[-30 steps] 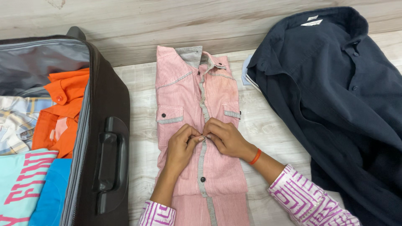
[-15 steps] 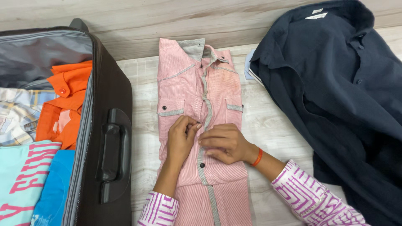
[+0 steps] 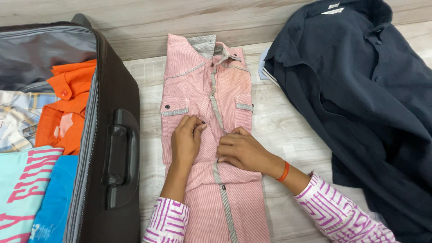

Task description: The person unbuttons a dark polo shirt and a pink button-down shirt after removing them from an open suitcase on the floor. The person then places the shirts onto a pile of clothes.

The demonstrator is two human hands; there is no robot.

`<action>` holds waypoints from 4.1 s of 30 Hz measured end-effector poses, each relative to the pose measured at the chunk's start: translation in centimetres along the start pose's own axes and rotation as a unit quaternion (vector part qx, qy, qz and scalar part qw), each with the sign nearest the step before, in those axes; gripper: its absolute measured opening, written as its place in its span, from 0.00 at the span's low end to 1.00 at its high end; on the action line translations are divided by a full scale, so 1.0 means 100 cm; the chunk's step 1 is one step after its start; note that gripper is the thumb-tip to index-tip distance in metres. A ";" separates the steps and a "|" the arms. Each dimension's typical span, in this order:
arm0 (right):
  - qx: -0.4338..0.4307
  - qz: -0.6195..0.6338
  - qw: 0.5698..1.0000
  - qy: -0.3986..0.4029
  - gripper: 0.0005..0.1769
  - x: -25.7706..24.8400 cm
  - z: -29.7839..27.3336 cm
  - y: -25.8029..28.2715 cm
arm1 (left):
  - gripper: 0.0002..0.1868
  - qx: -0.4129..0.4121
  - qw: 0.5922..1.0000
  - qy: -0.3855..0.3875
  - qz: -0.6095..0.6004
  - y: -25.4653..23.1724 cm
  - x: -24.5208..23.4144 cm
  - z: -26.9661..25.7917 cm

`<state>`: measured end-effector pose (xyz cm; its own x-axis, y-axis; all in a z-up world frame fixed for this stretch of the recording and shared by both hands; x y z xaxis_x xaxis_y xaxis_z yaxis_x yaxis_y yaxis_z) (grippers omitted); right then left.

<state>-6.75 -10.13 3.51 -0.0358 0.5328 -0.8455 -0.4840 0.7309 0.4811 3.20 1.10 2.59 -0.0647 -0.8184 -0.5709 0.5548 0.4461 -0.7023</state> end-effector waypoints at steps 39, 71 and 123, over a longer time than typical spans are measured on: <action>-0.045 0.253 0.962 -0.090 0.06 -0.006 0.002 -0.039 | 0.04 0.031 0.988 0.103 -0.114 -0.028 0.015 -0.038; 0.087 0.380 0.884 -0.259 0.03 -0.024 -0.028 -0.085 | 0.12 0.113 0.971 0.208 0.036 -0.090 -0.021 -0.075; -0.094 0.316 0.940 -0.090 0.06 -0.025 -0.049 0.017 | 0.11 0.137 0.974 0.156 -0.096 -0.064 -0.008 -0.088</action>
<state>-11.79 -12.33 5.31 -0.2279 0.9112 -0.3433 -0.5619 0.1649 0.8106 -7.63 2.11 3.79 -0.4143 -0.7090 -0.5706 0.7045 0.1472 -0.6943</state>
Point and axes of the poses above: each hand's wrist, its own z-axis towards the middle knuckle, its own x-axis out of the palm, y = z × x, the point moved 9 cm from there along z, towards the middle knuckle, and after that the axes turned 6 degrees about x, right-handed, at the moved point
